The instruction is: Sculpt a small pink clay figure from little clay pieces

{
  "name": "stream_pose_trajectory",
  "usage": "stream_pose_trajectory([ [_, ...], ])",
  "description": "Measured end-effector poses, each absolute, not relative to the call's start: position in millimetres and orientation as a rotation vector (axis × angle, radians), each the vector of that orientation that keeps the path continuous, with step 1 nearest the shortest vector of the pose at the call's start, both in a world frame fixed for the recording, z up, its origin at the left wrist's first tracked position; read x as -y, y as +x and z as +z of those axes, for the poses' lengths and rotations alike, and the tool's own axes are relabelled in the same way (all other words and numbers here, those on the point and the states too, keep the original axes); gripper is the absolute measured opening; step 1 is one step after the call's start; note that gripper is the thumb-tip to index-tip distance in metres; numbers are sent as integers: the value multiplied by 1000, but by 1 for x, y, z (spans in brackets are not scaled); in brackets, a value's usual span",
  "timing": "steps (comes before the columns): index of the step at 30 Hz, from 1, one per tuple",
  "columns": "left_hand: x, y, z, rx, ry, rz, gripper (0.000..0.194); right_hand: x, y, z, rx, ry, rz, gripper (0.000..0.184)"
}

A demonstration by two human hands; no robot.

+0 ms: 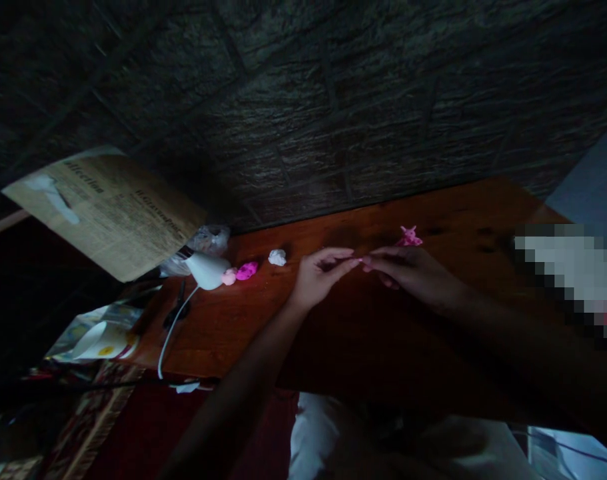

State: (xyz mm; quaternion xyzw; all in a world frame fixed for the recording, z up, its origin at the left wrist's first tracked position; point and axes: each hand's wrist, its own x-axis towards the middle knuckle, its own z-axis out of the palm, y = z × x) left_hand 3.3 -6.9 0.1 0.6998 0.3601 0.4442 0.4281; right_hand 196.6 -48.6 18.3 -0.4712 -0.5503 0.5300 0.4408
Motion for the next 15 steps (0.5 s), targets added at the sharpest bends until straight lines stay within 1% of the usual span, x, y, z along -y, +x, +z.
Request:
stream_pose_trajectory([
  [5,2,5,-2,-942,1453,1100,33,49,196,17,1357,-1146,1340,32],
  [11,1,6,-1,-892,1387,1056,33,49,194,18,1312,-1146,1396,31],
  [15,6,6,5,-832,1393,993,35,49,191,19,1043,-1104,1611,27],
])
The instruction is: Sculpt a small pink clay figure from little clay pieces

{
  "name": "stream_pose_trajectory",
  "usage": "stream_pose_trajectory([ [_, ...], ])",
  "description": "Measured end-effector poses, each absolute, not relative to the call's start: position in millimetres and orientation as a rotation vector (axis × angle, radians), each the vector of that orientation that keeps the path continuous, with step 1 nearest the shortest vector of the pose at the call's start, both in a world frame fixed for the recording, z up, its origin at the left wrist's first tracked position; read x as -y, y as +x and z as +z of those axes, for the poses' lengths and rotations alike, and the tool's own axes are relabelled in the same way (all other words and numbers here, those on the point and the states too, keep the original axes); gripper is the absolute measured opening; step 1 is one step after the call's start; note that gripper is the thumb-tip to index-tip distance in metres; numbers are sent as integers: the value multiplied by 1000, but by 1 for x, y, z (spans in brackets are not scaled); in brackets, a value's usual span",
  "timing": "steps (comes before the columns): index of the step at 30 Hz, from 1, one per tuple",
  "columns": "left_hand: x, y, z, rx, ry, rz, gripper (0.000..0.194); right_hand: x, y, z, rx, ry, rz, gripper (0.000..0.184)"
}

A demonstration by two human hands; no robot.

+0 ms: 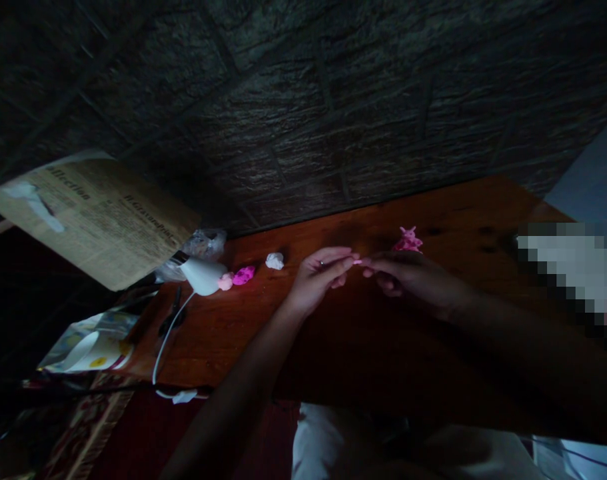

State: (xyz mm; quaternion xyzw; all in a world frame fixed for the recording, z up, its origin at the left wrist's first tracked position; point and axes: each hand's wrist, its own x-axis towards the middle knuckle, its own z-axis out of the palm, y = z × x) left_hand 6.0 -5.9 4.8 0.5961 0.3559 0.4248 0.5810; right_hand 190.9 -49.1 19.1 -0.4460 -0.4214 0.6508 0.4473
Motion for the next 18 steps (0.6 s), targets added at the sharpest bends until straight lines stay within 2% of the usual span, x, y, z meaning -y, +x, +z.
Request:
stream_pose_trajectory([
  [7,8,5,4,-829,1491,947,39,53,190,23,760,-957,1880,11],
  [13,6,4,0,-816,1500,1006,28,53,191,25,791,-1001,1923,11],
  [18,6,3,0,-814,1498,984,30,53,191,26,817,-1004,1924,13],
])
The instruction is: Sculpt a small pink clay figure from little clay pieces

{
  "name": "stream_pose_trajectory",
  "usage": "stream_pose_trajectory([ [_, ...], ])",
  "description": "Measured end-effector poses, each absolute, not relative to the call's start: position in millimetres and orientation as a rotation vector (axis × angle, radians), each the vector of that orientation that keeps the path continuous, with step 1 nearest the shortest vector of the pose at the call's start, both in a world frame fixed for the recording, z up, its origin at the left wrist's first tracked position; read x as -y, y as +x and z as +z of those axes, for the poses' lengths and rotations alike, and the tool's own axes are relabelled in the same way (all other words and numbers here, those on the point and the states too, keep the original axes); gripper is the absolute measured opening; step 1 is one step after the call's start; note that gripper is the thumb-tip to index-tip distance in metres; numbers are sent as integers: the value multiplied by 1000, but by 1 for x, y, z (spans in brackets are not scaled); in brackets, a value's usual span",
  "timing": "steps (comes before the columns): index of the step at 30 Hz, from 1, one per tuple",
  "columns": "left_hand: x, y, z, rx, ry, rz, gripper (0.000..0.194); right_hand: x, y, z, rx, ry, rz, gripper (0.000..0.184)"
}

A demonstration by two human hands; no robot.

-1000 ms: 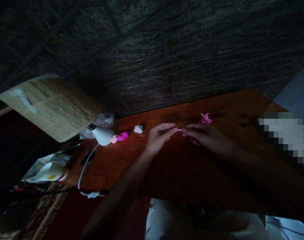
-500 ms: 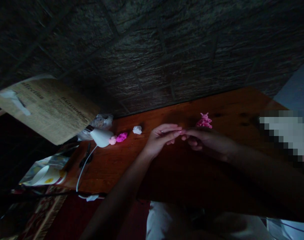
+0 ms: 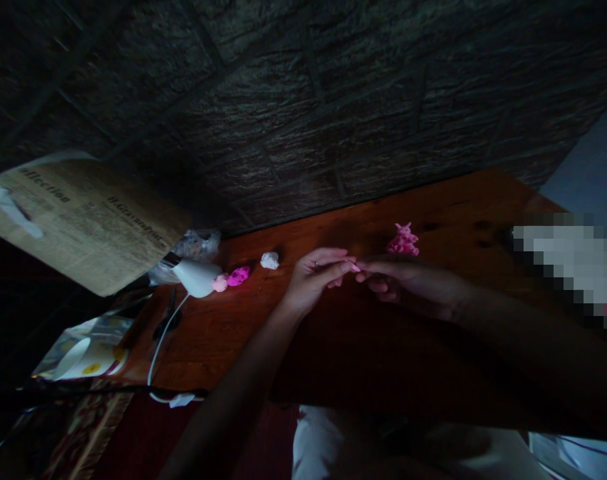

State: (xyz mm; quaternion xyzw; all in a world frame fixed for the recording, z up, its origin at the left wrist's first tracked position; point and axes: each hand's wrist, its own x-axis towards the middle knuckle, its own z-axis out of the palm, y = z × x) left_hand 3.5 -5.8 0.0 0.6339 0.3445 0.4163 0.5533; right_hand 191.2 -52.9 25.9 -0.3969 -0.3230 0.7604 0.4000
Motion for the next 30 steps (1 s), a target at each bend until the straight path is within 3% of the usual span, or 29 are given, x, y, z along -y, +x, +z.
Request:
stream_pose_trajectory([
  [16,11,9,10,-787,1311,947,36,51,193,17,919,-932,1889,37],
  [30,10,10,8,-750,1226,950,34,49,195,11,1066,-952,1811,40],
])
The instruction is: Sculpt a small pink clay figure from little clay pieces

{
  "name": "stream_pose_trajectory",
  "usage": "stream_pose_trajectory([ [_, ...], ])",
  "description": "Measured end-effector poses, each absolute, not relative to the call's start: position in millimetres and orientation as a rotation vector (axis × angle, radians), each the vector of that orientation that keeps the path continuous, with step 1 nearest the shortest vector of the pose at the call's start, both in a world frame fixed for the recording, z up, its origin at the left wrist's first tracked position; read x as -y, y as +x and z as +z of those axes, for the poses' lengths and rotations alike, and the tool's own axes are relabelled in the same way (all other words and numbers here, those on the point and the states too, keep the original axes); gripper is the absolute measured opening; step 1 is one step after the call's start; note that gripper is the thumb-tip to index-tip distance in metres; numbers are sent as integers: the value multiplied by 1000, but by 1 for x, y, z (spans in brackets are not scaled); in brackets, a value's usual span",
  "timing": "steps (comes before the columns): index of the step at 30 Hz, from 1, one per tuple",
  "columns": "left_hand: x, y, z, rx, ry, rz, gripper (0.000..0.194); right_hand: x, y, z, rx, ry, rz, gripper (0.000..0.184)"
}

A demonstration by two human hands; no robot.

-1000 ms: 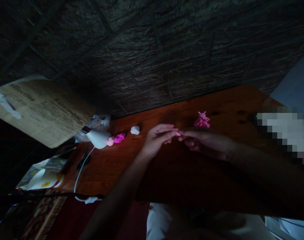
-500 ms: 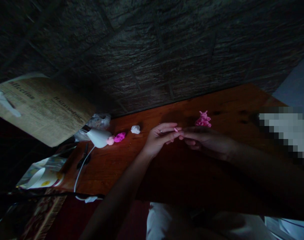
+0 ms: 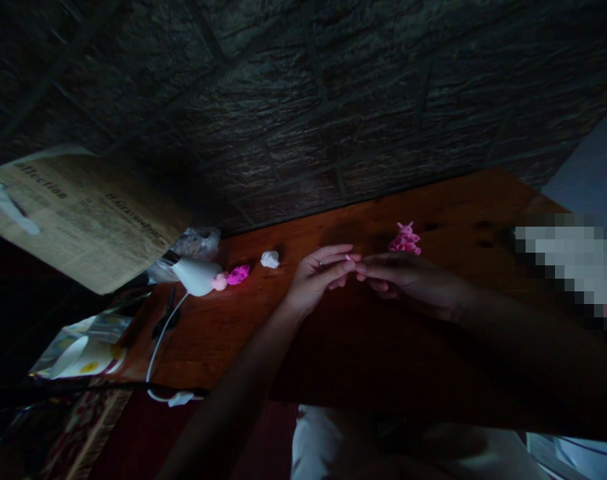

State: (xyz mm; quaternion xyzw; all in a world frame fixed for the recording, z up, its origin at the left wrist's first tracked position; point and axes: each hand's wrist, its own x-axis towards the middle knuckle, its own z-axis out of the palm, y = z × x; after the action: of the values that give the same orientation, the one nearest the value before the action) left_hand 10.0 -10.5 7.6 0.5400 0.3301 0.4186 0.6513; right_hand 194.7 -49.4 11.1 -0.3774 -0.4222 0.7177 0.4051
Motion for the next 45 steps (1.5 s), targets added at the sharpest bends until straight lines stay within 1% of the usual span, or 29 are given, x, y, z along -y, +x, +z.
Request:
stream_pose_trajectory([
  [7,9,10,6,-728,1199,947,30,49,192,12,1159,-960,1743,45],
  [13,10,11,7,-736,1206,935,28,51,192,13,1271,-957,1658,39],
  [19,10,12,9,-720,1177,930,26,55,191,20,1333,-961,1593,38],
  [26,10,11,8,-707,1153,936,27,52,191,15,1227,-927,1684,45],
  [35,10,11,8,-670,1148,920,25,52,192,17,1240,-894,1719,37],
  [45,10,11,7,-651,1174,897,29,53,191,15,1270,-901,1678,38],
])
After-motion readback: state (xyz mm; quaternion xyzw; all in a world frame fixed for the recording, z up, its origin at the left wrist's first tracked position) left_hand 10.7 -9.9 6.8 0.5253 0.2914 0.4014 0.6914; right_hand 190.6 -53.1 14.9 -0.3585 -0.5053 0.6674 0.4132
